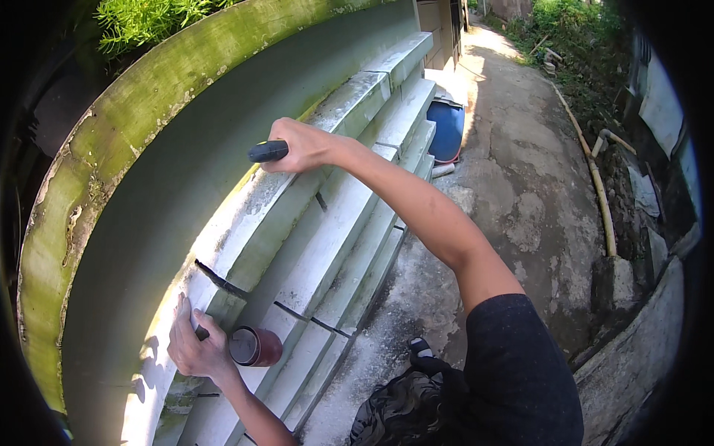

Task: Scraping a crack in an outdoor wall and applying white filler or putty with a scraper.

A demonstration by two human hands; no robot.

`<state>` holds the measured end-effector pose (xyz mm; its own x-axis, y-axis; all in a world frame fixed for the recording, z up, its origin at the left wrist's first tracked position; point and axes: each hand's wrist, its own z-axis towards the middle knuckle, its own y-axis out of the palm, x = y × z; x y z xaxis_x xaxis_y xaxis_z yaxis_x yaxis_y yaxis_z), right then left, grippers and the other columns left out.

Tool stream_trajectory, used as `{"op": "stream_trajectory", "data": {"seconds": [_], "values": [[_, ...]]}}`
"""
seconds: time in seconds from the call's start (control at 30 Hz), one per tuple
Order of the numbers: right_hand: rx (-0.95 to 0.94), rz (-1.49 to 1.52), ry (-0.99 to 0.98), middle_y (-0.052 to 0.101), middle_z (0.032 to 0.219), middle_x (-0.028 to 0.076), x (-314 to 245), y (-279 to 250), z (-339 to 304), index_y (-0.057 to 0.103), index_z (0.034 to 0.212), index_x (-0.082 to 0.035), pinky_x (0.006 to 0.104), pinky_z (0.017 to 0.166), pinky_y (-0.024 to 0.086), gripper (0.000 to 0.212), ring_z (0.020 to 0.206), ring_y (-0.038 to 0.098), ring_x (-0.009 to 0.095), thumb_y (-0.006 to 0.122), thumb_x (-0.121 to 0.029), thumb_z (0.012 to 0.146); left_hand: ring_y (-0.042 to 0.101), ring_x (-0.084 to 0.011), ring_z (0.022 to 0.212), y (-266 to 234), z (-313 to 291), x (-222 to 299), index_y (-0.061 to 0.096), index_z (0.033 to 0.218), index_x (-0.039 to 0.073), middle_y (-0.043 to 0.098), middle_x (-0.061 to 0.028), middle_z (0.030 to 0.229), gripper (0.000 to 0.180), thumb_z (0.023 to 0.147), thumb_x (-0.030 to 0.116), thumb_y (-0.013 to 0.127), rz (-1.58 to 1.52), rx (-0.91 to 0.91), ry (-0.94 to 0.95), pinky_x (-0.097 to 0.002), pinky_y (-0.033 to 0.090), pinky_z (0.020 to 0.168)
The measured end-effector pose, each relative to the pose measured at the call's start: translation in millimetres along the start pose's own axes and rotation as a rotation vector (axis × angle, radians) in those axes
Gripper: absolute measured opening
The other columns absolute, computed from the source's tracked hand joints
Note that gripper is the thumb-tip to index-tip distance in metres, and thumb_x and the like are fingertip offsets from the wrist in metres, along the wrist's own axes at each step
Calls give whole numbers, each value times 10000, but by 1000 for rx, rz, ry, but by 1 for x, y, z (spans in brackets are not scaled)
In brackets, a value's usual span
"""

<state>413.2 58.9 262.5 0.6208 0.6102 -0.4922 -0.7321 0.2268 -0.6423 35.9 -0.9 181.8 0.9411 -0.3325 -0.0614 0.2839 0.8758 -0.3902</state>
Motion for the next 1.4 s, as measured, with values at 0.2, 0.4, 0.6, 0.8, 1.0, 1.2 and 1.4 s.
{"op": "stream_trajectory", "data": {"seconds": [0.2,0.4,0.6,0.8,1.0,1.2,1.4], "values": [[21,41,-203,412,517,118,-8,0,-2,436,585,-17,395,500,332,315,486,348,250,674,-114,767,744,-187,983,-3,-1,-3,762,1054,123,778,6,1069,261,921,240,571,21,8,-4,-297,522,820],[63,-128,35,422,498,142,23,-11,13,472,559,38,400,479,327,352,459,343,204,682,-178,741,742,-186,989,1,3,3,763,1051,121,778,3,1071,258,916,227,570,3,10,-4,-298,520,829],[-25,-30,-103,404,500,127,6,2,0,423,552,5,390,484,332,344,464,352,203,672,-155,728,739,-173,992,0,3,1,760,1040,117,777,4,1073,252,906,214,571,-11,13,-11,-291,518,827],[30,-69,-16,342,519,90,31,-33,0,417,579,-9,398,509,317,366,495,343,180,683,-173,770,740,-176,978,-4,1,2,759,1028,116,778,5,1070,245,880,209,587,10,10,-31,-294,518,821],[48,-90,125,326,544,97,24,-37,13,410,606,-6,409,529,314,415,520,317,189,713,-208,803,742,-171,959,-2,3,4,767,1016,138,779,14,1059,233,870,209,600,-12,29,-35,-283,520,808],[36,112,25,430,611,104,1,-15,-4,511,650,-18,375,600,377,394,591,415,184,742,-274,841,741,-145,938,-1,5,2,769,994,150,780,37,1046,216,854,211,615,5,50,-35,-270,512,783],[83,-299,235,502,738,61,75,-75,3,560,795,5,368,648,417,408,677,509,191,720,-368,831,745,-142,983,2,4,-1,776,992,165,782,50,1045,208,857,224,629,-3,56,-27,-262,520,806]]}}
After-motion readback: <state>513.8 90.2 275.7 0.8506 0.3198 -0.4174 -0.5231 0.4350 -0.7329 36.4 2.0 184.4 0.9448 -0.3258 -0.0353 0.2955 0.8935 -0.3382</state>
